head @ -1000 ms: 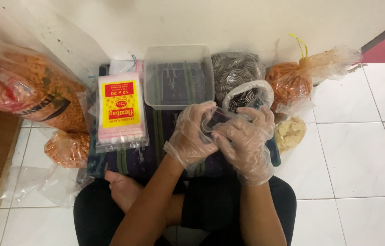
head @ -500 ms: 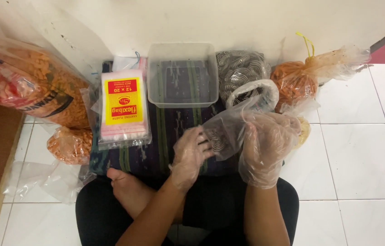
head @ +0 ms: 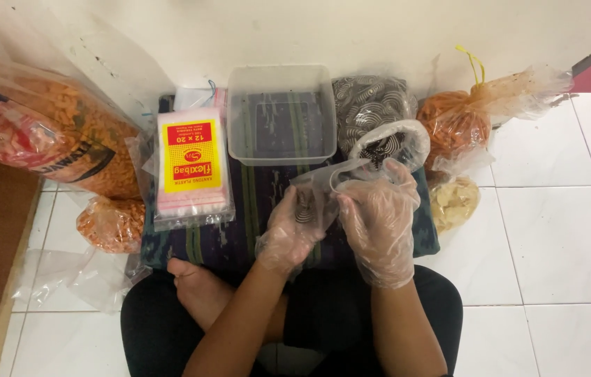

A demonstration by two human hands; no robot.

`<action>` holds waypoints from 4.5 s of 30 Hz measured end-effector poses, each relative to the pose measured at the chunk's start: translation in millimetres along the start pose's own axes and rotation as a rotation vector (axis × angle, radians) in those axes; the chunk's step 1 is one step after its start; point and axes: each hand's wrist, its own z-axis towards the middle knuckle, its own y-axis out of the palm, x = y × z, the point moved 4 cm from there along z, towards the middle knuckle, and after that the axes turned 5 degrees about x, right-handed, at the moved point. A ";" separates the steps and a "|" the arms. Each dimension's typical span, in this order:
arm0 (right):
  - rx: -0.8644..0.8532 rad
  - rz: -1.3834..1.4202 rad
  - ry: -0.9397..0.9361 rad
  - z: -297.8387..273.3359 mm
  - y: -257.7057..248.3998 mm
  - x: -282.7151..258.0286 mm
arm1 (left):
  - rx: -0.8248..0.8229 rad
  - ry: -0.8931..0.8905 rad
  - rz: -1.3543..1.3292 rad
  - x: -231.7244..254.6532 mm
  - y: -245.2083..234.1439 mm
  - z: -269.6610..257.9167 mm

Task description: Manually packing small snack coils into plastic bags while sitting on the floor.

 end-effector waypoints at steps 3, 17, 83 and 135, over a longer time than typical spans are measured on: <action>0.049 -0.022 -0.016 -3.0 1.8 4.9 | 0.057 0.022 0.123 1.4 -33.8 23.5; -0.100 0.081 -0.101 17.2 -7.7 -19.9 | -0.141 0.230 0.196 -2.7 -18.8 12.1; 0.708 0.483 0.695 -39.0 5.8 89.6 | -0.490 1.916 1.075 52.5 -79.1 94.9; -0.042 0.034 -0.018 -0.4 -28.0 14.2 | -0.275 1.522 0.805 37.1 -27.8 18.2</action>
